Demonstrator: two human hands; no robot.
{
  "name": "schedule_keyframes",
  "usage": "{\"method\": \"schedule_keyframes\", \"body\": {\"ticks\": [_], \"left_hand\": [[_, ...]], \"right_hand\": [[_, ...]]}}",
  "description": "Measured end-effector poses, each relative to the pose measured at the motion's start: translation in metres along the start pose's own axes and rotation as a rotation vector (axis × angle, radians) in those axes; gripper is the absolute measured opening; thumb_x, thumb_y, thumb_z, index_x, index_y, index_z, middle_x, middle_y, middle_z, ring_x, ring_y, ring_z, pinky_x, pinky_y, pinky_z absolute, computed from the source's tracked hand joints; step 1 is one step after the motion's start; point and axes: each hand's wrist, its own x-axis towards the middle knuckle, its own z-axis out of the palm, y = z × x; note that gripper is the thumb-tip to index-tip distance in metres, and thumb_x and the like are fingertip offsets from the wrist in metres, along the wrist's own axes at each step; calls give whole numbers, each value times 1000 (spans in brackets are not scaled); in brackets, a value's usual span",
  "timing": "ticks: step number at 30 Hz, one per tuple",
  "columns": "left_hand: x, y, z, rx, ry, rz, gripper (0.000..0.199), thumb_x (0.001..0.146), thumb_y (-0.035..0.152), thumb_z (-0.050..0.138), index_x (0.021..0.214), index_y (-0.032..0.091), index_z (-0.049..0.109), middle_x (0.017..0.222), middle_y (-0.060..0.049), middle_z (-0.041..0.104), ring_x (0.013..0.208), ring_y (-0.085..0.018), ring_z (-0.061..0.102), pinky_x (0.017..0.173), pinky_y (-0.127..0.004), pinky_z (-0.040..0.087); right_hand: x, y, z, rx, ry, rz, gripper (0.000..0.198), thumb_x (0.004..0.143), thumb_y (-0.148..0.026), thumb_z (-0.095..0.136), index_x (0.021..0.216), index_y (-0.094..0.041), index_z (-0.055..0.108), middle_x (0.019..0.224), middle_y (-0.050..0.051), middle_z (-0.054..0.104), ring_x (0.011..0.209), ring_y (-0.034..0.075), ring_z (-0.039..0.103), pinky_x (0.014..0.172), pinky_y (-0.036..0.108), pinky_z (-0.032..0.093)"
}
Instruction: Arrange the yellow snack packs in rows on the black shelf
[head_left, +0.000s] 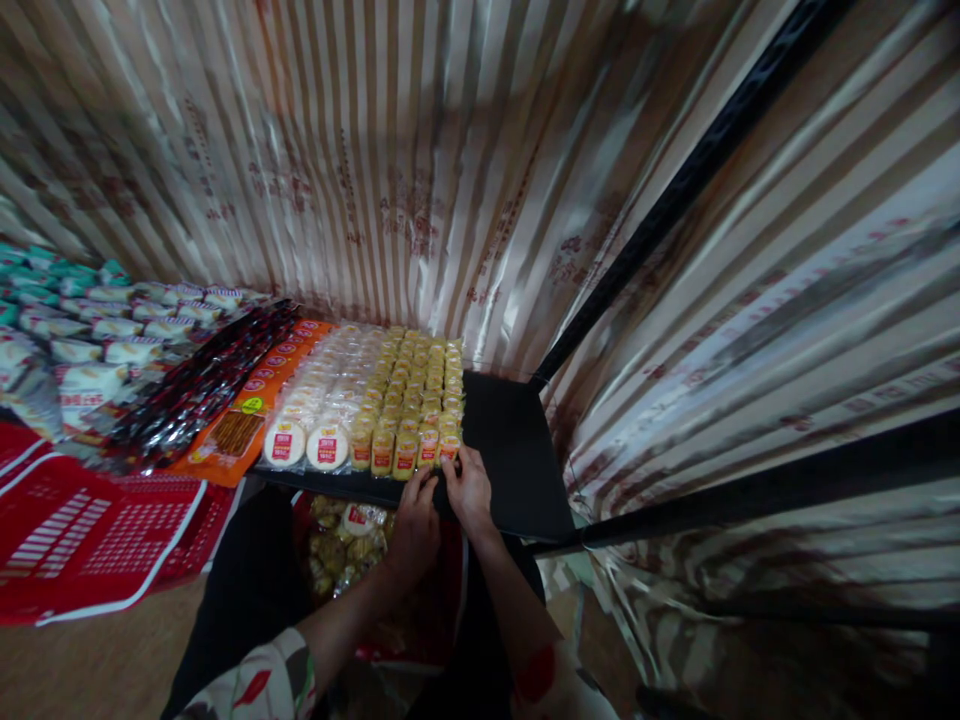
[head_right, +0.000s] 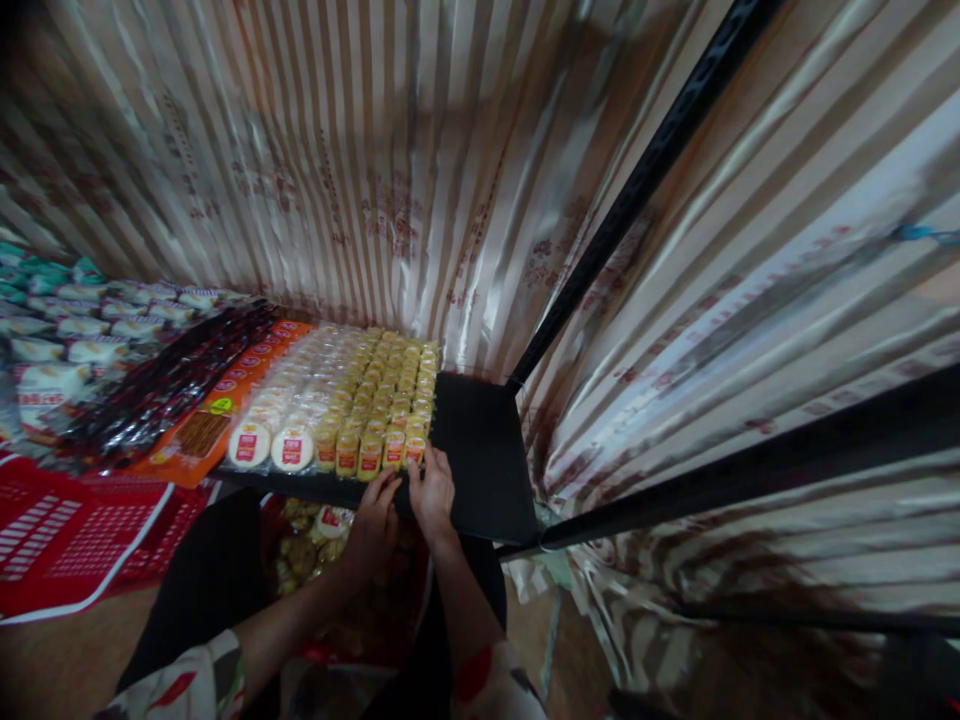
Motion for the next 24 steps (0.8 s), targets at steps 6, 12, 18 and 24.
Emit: {"method": "schedule_keyframes", "body": {"ticks": [6,12,18,24], "left_hand": [[-7,5,7,53,-27,-79,52,80,6,29,129,3,44,145,-19,32,134,-25,31,109,-45,33],[4,0,16,25,-29,1,51,86,9,23,135,-2,33,147,-22,24,138,-24,22,109,-47,32],[17,1,7,53,30,82,49,89,13,25,135,2,34,142,-21,36,137,-23,26,110,-48,31],[13,-3,2,106,-4,133,53,85,7,25,138,5,30,145,-19,31,138,-22,22,110,-48,32]], "right_hand": [[0,0,0,-11,-4,39,38,86,-37,41,109,-13,60,99,9,61,79,16,60,73,27,47],[-1,1,0,-4,9,24,34,86,-35,42,104,-16,62,91,7,62,75,15,59,68,24,46],[0,1,1,31,4,36,41,86,-40,41,112,-15,60,93,7,61,74,15,59,70,25,46],[-1,2,3,8,5,12,42,91,-40,32,118,-19,57,110,9,57,93,17,58,80,28,47]]}}
